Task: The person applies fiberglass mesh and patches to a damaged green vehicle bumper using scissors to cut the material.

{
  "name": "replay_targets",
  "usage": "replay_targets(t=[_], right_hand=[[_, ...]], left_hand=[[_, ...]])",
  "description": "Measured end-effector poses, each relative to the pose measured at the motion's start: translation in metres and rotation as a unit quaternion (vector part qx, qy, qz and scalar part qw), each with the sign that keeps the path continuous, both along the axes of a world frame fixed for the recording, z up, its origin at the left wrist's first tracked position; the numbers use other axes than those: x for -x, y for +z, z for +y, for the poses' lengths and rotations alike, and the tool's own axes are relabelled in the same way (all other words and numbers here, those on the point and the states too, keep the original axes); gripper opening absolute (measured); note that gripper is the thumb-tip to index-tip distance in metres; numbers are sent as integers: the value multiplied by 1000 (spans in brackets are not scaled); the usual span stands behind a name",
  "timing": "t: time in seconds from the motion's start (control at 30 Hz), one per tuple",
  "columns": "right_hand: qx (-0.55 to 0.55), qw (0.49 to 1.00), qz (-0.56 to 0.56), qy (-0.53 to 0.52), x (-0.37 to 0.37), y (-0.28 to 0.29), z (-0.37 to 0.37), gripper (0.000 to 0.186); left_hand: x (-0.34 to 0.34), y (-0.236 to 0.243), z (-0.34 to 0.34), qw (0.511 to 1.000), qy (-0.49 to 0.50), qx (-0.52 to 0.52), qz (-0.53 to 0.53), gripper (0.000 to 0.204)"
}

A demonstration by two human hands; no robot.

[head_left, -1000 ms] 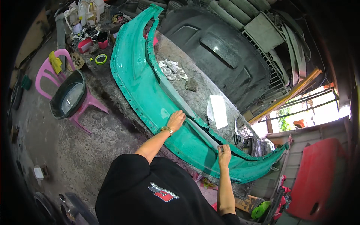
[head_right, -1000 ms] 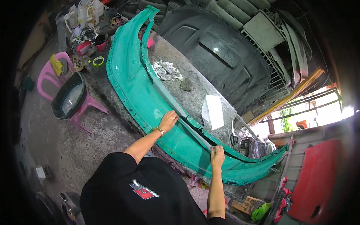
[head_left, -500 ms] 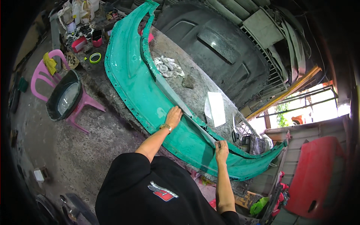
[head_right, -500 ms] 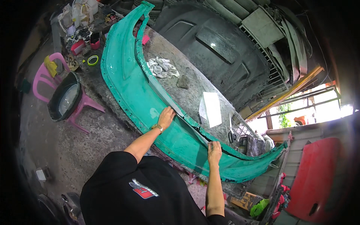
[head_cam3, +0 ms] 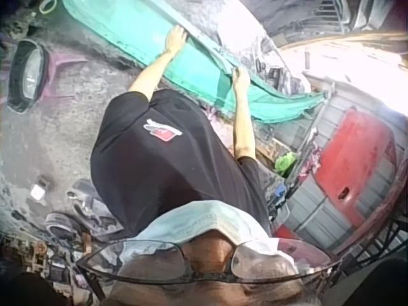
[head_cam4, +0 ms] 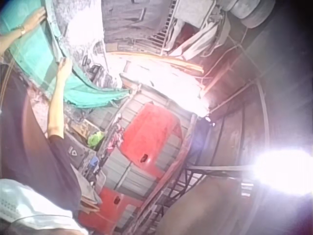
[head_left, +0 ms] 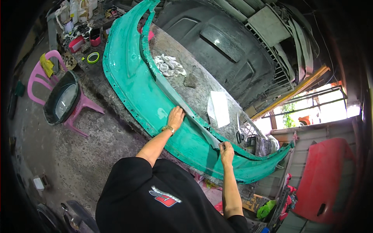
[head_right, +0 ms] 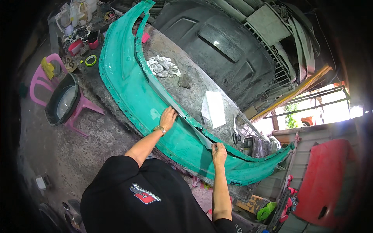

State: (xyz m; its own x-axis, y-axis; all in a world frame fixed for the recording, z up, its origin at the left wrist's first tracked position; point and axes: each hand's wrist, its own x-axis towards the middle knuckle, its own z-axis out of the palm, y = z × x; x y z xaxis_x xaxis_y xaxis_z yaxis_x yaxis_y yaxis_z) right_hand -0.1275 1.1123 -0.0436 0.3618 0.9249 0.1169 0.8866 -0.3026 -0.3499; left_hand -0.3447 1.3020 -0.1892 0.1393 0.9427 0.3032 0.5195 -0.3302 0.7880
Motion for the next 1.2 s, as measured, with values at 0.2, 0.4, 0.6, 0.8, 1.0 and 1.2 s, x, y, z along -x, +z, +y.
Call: replay_targets(t=[0.2,0.4,0.6,0.8,1.0,1.2], right_hand=[[-6,999,-28,14,-8,-9,-5,12],[-13,997,36,-71,-9,-14,-14,15],[-44,984,97,-145,-16,-28,-18,21],[-184,956,146,-174,-28,-48,-25,23],[-234,863,307,-324,-6,-66,-73,26],[-309,794,375,-366,37,-98,-98,24]], left_hand=[[4,2,-1,1000,5,10,-3,16],[11,14,-7,998,-42,53,-15,24],[30,64,-46,989,-132,46,40,35],[-14,135,-45,916,-303,-194,177,46],[-87,154,-42,796,-476,-230,295,47],[-123,145,-52,709,-552,-278,339,22]])
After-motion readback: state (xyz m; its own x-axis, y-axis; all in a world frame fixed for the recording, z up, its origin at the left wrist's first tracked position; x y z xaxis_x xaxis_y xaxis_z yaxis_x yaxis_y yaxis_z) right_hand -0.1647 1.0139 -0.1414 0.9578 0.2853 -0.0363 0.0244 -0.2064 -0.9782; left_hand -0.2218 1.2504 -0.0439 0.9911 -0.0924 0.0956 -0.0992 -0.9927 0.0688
